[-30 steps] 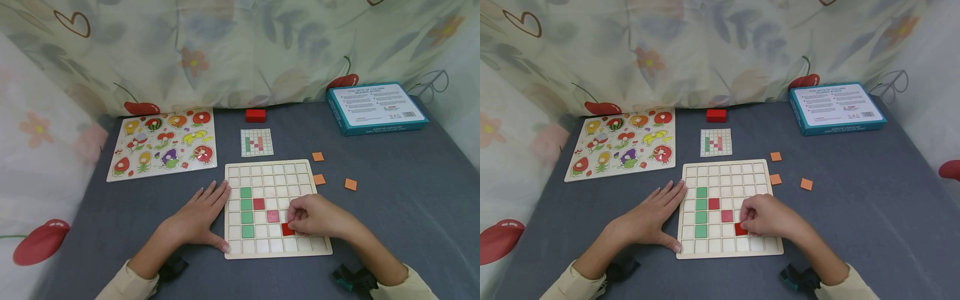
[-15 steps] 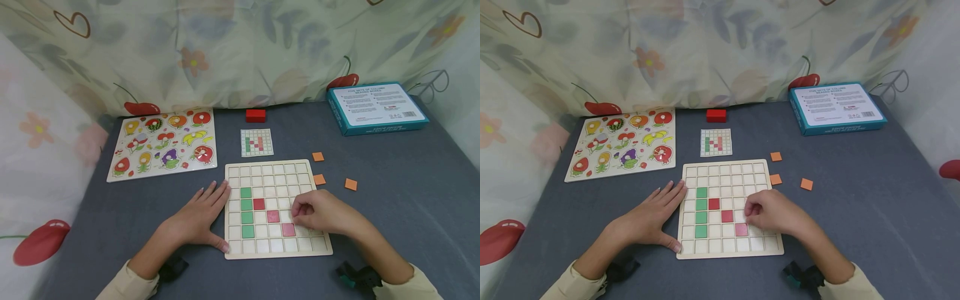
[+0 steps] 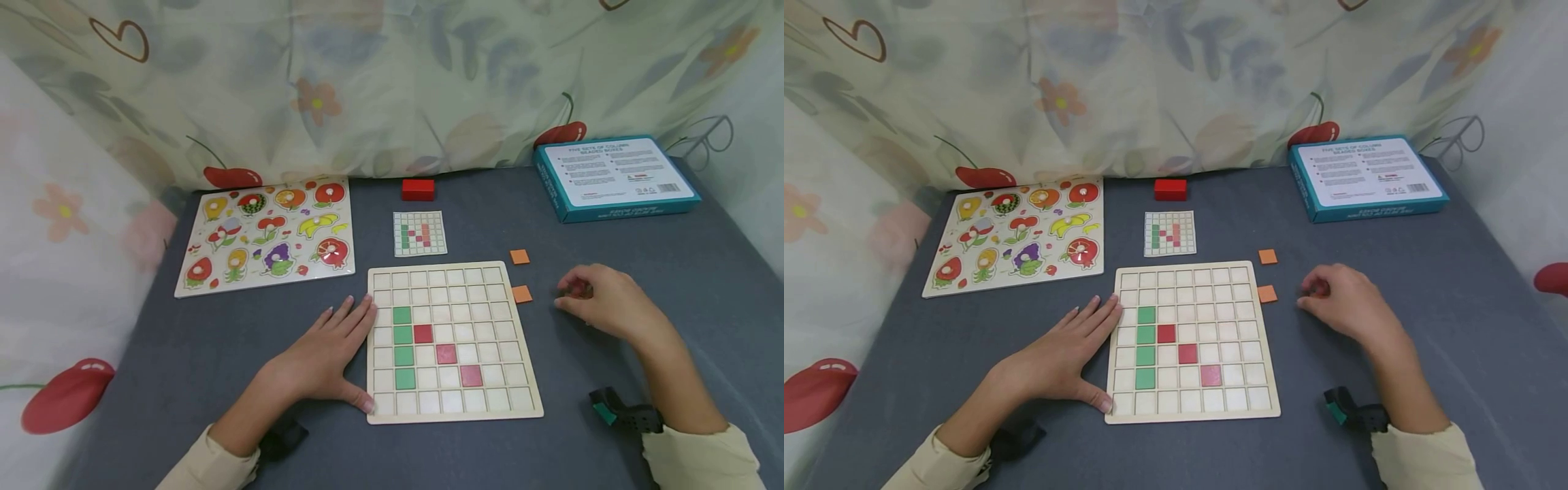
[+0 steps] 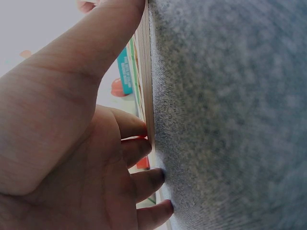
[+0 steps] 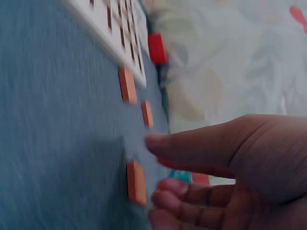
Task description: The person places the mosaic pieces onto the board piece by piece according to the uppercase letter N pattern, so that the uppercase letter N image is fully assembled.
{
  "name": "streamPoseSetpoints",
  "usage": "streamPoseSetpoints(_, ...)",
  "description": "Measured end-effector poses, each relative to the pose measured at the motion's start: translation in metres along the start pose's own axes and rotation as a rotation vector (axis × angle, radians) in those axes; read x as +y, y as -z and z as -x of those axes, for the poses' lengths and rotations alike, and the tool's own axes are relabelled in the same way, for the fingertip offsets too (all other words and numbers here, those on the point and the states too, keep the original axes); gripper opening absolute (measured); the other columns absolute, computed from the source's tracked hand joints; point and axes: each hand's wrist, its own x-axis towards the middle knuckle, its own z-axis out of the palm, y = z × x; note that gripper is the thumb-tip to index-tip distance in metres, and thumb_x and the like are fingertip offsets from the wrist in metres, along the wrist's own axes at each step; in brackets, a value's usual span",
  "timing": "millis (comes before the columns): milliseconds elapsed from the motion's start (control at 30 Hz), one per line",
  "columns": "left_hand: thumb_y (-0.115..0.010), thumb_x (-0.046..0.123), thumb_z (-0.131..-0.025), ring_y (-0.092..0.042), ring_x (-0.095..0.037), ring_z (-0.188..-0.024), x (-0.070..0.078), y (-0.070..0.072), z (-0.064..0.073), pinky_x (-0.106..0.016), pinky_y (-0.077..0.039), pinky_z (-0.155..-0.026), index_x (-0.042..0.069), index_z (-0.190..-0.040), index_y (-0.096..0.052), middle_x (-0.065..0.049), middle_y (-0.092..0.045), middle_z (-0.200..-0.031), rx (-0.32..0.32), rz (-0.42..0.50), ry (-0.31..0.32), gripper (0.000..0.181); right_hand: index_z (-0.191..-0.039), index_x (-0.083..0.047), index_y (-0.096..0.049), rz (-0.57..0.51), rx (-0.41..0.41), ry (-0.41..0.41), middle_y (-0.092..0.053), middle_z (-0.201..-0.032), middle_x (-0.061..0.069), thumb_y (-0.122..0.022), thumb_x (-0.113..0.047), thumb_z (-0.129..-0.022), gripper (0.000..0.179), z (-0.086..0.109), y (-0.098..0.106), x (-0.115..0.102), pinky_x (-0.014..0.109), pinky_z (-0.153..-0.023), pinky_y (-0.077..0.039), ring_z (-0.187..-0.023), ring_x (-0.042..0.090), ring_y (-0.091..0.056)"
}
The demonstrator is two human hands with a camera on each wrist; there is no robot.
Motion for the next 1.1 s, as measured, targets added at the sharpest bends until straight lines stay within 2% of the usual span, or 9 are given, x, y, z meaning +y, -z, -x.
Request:
streamPoseSetpoints(200,-0.076,0.077,-0.064,0.002,-0.031,-0.152,0.0,0.001,0.0,-0.056,-0.008,-0.119,0.008,-0.162,-0.01,-0.007,-0.002,-0.168,-0.005,0.001,0.002,0.137,-0.096,0.001,-0.066,0.0,-0.055,-0.037,-0.054,-0.081,0.007,-0.079,-0.018,-0.087,0.025,-0.002,0.003,0.024,0.036,-0.06,-0.038,-0.073,0.024,-0.049)
streamPoseSetpoints(433,-0.076,0.077,-0.064,0.001,-0.033,-0.152,0.0,0.002,0.001,-0.057,-0.009,-0.118,0.007,-0.161,-0.011,-0.008,-0.004,-0.168,-0.001,0.013,-0.009,0.136,-0.091,0.0,-0.064,-0.059,-0.055,-0.015,-0.058,-0.081,0.006,-0.08,-0.011,-0.085,0.02,-0.004,0.003,0.028,0.035,-0.06,-0.042,-0.071,0.022,-0.051)
streamPoseSetpoints(667,-0.076,0.077,-0.064,0.0,-0.033,-0.152,0.001,0.002,0.001,-0.057,-0.009,-0.118,0.007,-0.161,-0.012,-0.008,-0.005,-0.168,-0.002,0.019,-0.01,0.136,-0.098,0.004,-0.066,-0.216,-0.142,-0.002,-0.065,-0.084,0.006,-0.073,-0.004,-0.091,0.012,-0.005,0.0,0.02,0.029,-0.061,-0.056,-0.071,0.02,-0.062)
streamPoseSetpoints(833,-0.076,0.077,-0.064,0.001,-0.032,-0.152,0.001,0.001,0.001,-0.056,-0.009,-0.119,0.007,-0.161,-0.011,-0.008,-0.004,-0.168,-0.002,0.014,-0.009,0.136,-0.101,0.004,-0.067,-0.295,-0.198,0.027,-0.067,-0.085,0.006,-0.071,-0.003,-0.092,0.012,-0.005,-0.002,0.01,0.029,-0.065,-0.058,-0.073,0.02,-0.065)
streamPoseSetpoints(1100,-0.076,0.077,-0.064,0.003,-0.032,-0.152,0.0,0.001,0.0,-0.056,-0.008,-0.119,0.008,-0.162,-0.009,-0.007,-0.002,-0.168,-0.004,0.004,0.0,0.137,-0.102,0.004,-0.067,-0.382,-0.243,0.078,-0.067,-0.085,0.007,-0.072,-0.004,-0.092,0.014,-0.004,-0.006,-0.01,0.03,-0.067,-0.058,-0.073,0.02,-0.066)
